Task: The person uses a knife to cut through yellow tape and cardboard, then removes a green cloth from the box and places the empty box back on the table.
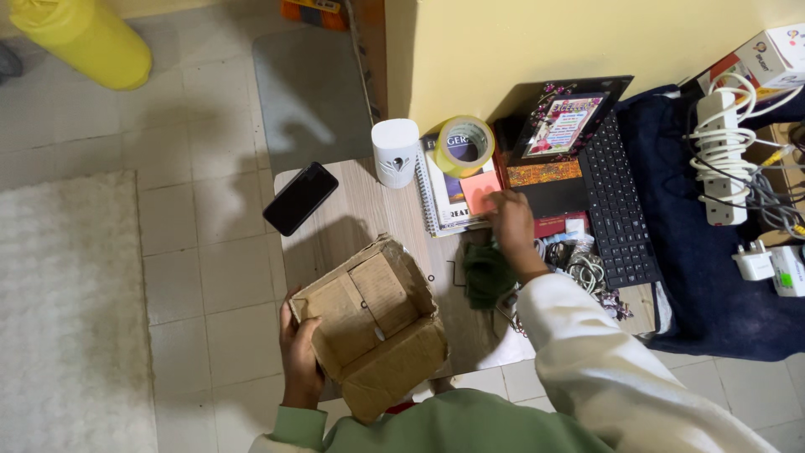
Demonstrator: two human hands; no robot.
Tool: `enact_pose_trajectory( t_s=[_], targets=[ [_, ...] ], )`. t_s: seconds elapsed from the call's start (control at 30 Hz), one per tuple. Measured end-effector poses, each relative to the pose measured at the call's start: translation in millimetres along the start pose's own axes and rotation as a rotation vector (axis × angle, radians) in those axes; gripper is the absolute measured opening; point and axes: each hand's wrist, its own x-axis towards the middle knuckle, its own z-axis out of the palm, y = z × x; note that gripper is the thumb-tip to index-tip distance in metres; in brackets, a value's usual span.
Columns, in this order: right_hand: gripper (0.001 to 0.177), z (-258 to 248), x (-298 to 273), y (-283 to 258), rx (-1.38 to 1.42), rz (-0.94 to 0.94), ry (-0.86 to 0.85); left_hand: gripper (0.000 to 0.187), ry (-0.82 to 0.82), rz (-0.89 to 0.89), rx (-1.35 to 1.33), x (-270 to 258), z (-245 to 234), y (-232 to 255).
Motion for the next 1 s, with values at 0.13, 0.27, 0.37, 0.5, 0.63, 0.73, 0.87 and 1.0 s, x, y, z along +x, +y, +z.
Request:
enact_pose_trajectory(
  t_s=[0.13,0.27,0.37,0.5,0.63,0.73,0.87,1.0],
  targets=[
    [0.033,9.2,-4.2,-10.0,-0.026,0.056,-0.017,0.066,-0.012,0.027,0.032,-0.5,0.2,-4.2],
    [0.032,5.6,-2.3,-21.2,-0.052,0.098,-0.025,0.066,-0.028,0.062,0.025,1.0,-6.7,-13.0],
    [0.03,-1.7,-2.7,-24.1,-0.05,0.095,-0.042,0.066,-0.016,0.067,0.012,3.0,-15.0,-20.4],
    [0.03,-19.6,-20.1,-39.6,0.047,0.026,0.014,0.068,-0.033,0.109,0.021,10.6,-34.7,-24.6],
    [0.027,-36.6,-65.0,-88.9,0.435,0.238,-0.406,0.069,-0.056,0.157,0.068,23.6,-55.8,-23.4],
    [0.036,-53.3,-106.8,-124.9,0.533,0.232,-0.515,0.068,-0.09,0.164,0.064,33.3,-58.6,-39.4],
    [0.044,-54.1,-133.9,-127.5,0.57,0.462,-0.669,0.066,-0.105,0.088,0.126,52.5,-38.9,-77.9],
    [0.042,-53.5,-154.7,-92.2,0.399,0.43,-0.8,0.065,-0.171,0.041,0.27,66.8,-21.8,-102.5]
  ],
)
